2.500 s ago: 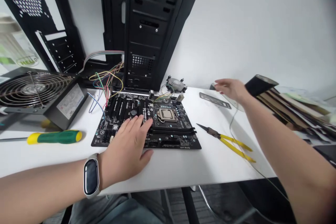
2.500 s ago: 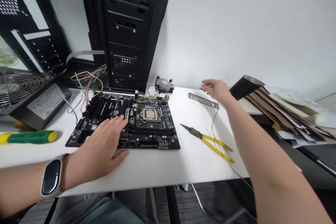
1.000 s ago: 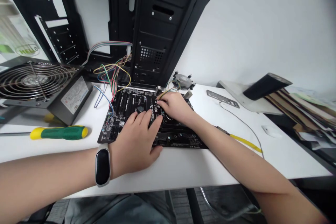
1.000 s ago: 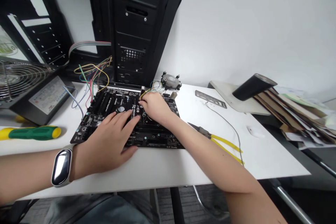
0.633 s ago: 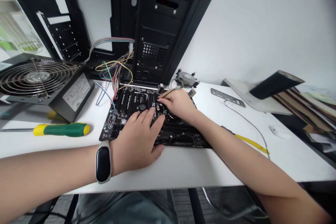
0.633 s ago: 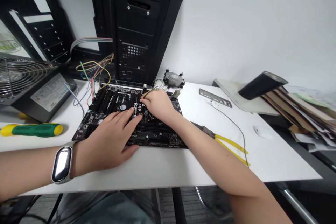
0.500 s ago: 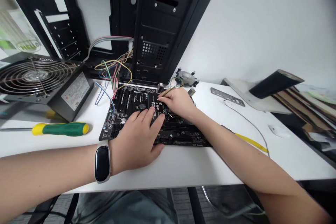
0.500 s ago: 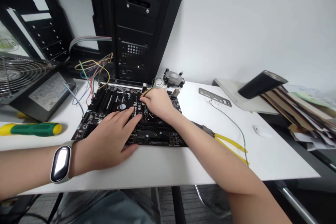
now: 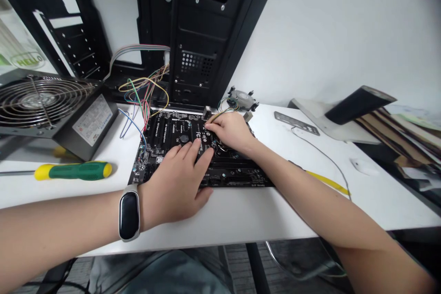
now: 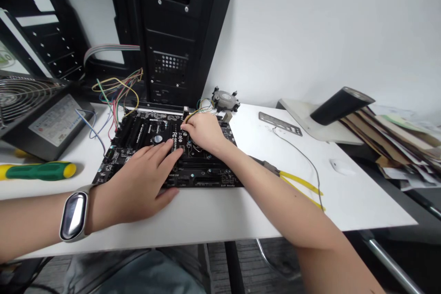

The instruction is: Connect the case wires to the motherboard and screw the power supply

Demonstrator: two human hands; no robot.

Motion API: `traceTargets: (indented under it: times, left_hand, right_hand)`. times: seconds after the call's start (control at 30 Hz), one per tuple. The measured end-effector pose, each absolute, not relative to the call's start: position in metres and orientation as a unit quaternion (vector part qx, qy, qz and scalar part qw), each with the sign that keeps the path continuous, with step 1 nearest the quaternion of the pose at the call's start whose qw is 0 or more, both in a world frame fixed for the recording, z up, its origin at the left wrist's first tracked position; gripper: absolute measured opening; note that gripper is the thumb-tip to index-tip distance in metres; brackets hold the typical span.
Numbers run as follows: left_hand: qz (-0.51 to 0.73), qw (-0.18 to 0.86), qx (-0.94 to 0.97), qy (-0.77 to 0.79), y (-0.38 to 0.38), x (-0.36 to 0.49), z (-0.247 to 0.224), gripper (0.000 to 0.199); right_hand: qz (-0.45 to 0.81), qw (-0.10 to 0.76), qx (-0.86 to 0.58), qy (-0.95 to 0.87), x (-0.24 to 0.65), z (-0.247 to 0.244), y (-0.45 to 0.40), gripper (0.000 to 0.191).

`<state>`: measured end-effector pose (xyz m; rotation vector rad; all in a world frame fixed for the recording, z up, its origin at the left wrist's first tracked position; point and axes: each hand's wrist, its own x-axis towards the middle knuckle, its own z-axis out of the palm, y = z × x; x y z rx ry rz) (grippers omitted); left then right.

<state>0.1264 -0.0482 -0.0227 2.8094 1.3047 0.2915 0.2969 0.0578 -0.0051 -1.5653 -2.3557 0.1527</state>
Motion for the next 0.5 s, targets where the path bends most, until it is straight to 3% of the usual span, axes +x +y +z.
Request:
traceTargets:
  times: [0.5]
  left_hand:
    - [0.094, 0.017, 0.903, 0.419, -0.0476, 0.1265, -0.0228, 0.067]
  right_hand:
    - [0.001, 0.115, -0.547, -0.829, 0.2964, -0.0061, 0.0621, 0.022]
